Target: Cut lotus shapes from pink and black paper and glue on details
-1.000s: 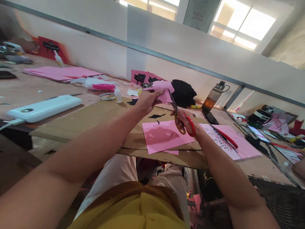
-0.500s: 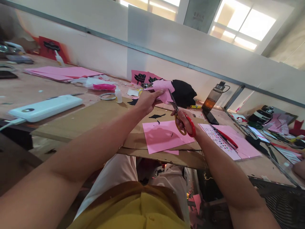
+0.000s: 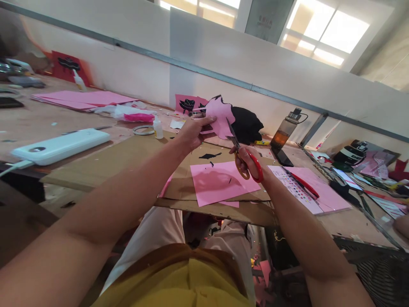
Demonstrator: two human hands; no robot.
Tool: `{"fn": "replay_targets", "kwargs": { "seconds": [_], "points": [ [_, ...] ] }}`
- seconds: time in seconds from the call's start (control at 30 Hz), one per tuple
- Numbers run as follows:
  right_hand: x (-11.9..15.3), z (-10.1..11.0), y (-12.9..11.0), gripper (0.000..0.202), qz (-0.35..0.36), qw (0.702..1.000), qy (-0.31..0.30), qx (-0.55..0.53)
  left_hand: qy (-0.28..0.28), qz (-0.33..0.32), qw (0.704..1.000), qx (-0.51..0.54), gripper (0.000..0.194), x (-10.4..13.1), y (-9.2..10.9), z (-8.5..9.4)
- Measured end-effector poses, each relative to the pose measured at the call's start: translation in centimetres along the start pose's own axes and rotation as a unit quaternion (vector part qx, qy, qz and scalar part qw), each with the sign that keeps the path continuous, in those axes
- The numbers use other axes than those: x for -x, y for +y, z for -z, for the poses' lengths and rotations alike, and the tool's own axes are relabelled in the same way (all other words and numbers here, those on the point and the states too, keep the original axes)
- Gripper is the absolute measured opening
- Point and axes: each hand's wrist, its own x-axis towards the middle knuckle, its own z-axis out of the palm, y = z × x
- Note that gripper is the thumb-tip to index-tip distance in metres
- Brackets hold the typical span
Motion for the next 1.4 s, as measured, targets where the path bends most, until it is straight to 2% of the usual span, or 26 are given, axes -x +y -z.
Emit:
{"fn": "replay_targets", "kwargs": {
  "seconds": [0.27,0.7,1.17,1.33,1.4],
  "points": [
    [-0.1,0.3,0.3,0.068,0.012,1.000,0.007,-0.007,-0.036,-0.026,0.999,-0.021,0.025,0.0,-0.8,0.0],
    [0.3,-0.3,-0.5,0.070,0.019,0.999,0.031,-0.007,-0.055,-0.035,0.998,0.004,0.023,-0.2,-1.1,0.1],
    [0.4,-0.6,-1.1,0.067,0.001,0.999,0.053,-0.010,-0.040,-0.032,0.999,-0.006,0.025,-0.2,-1.1,0.1],
    [0.6,-0.6,-1.3,0.067,0.010,0.998,0.065,0.001,-0.028,-0.006,1.000,0.006,0.016,-0.6,0.0,0.7],
    [0.5,-0.3,-1.2,0.066,0.009,0.998,0.054,0.019,-0.044,0.017,0.999,-0.001,0.023,-0.9,0.9,1.3]
  ]
}}
